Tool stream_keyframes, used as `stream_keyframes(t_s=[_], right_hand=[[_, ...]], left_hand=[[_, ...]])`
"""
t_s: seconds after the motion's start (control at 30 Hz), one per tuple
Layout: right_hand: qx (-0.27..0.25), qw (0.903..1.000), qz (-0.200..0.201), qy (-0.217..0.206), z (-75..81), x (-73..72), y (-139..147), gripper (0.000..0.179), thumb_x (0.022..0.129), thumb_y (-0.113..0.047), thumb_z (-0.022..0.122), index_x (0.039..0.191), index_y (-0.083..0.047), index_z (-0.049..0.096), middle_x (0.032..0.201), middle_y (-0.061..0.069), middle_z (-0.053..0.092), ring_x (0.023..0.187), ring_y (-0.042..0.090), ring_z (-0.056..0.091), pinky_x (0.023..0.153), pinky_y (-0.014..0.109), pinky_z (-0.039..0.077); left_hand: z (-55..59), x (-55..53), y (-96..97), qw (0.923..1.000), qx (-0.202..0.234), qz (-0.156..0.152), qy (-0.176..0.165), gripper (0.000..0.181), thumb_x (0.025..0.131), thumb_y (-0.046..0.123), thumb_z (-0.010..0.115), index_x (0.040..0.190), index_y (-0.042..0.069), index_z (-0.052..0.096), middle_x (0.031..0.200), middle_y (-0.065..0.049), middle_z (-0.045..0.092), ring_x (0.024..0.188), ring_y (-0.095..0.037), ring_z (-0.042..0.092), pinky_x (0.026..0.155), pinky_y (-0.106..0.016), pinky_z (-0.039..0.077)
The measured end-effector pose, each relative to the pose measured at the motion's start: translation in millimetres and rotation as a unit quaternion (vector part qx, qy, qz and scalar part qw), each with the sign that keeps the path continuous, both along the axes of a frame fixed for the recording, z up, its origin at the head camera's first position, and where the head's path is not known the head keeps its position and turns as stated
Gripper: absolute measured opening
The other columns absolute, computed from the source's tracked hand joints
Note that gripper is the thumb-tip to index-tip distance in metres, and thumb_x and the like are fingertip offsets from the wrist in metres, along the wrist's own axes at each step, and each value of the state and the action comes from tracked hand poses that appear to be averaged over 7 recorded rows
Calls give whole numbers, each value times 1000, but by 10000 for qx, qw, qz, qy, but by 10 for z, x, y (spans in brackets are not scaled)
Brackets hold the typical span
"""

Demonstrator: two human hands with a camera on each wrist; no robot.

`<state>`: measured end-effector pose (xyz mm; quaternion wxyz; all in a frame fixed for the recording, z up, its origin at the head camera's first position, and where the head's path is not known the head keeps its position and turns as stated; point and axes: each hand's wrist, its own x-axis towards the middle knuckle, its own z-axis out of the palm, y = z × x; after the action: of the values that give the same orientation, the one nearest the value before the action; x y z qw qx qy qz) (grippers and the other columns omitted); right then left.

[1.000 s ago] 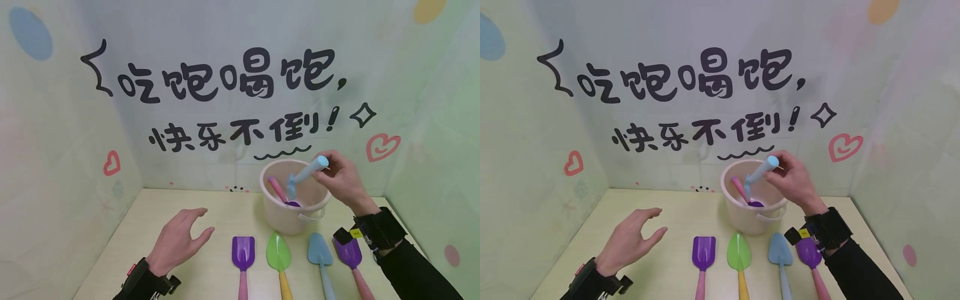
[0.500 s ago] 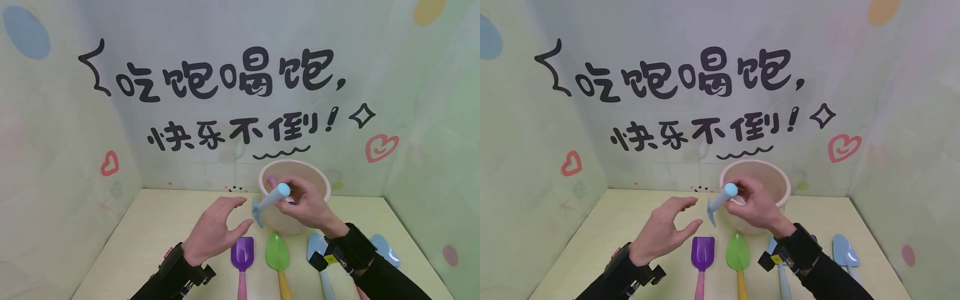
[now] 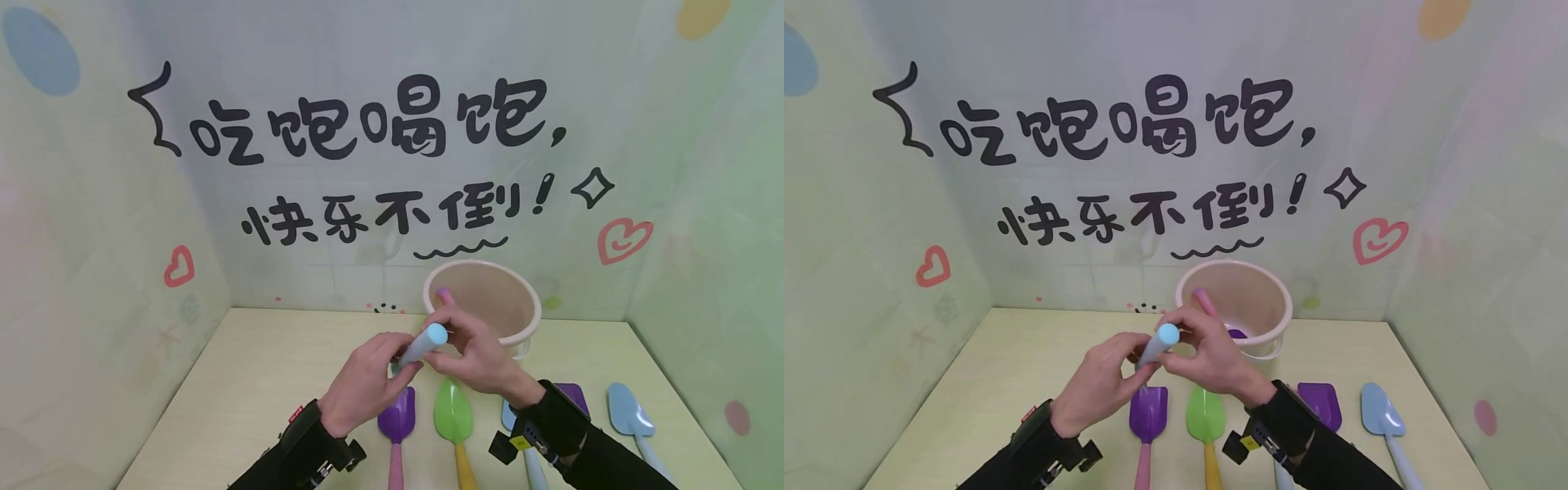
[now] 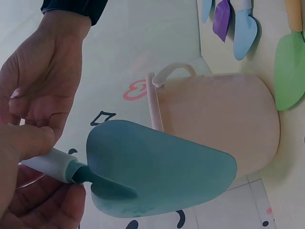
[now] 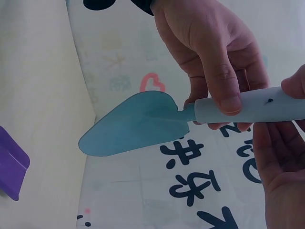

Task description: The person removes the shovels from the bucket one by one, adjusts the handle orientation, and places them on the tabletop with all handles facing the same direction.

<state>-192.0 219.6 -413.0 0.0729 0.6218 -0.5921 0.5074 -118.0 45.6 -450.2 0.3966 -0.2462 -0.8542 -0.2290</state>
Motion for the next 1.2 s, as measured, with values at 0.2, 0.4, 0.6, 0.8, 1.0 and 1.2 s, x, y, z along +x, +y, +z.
stream_keyframes(t_s=[0.2,0.4,0.6,0.8,1.0,1.2], right_hand=[[96,9998,-48,-172,-1,25,4,28,75,14,61,99,5,51,91,14,53,88,12,61,92,25,46],[247,9992,-54,-295,-9,10,36,32,76,11,62,104,3,50,95,15,53,93,11,61,90,26,48],[448,9974,-406,-394,-18,-45,142,38,77,9,62,111,6,46,107,14,53,102,8,55,89,28,48],[819,9844,-949,-1232,-177,-176,216,28,85,-5,59,111,1,49,103,14,56,96,18,57,86,26,49],[1308,9400,-1146,-2937,-446,-325,141,38,86,-24,62,115,-4,48,110,13,54,100,23,56,86,27,49],[1060,8943,-790,-4275,-656,-469,11,43,88,-26,59,118,1,43,108,10,51,100,22,55,92,37,47]], left_hand=[[-18,4,1,10000,26,-47,-63,25,80,17,68,103,13,59,91,4,62,78,-3,55,68,-15,48],[-31,-3,-11,9999,59,-60,-107,26,80,16,68,104,12,60,92,3,62,78,-4,55,68,-17,49],[-58,2,-141,9991,413,52,92,30,78,17,71,105,14,60,91,5,63,76,-2,59,68,-17,50],[-125,-12,-257,9903,1350,-256,188,26,80,18,69,104,13,60,91,2,64,77,-7,62,73,-21,52],[-194,-78,-243,9725,2173,-817,193,25,80,10,68,103,7,59,93,-6,65,83,-10,63,74,-25,53],[-273,-152,-173,9562,2645,-1242,155,28,80,1,65,107,-2,56,100,-18,61,92,-20,63,82,-29,52]])
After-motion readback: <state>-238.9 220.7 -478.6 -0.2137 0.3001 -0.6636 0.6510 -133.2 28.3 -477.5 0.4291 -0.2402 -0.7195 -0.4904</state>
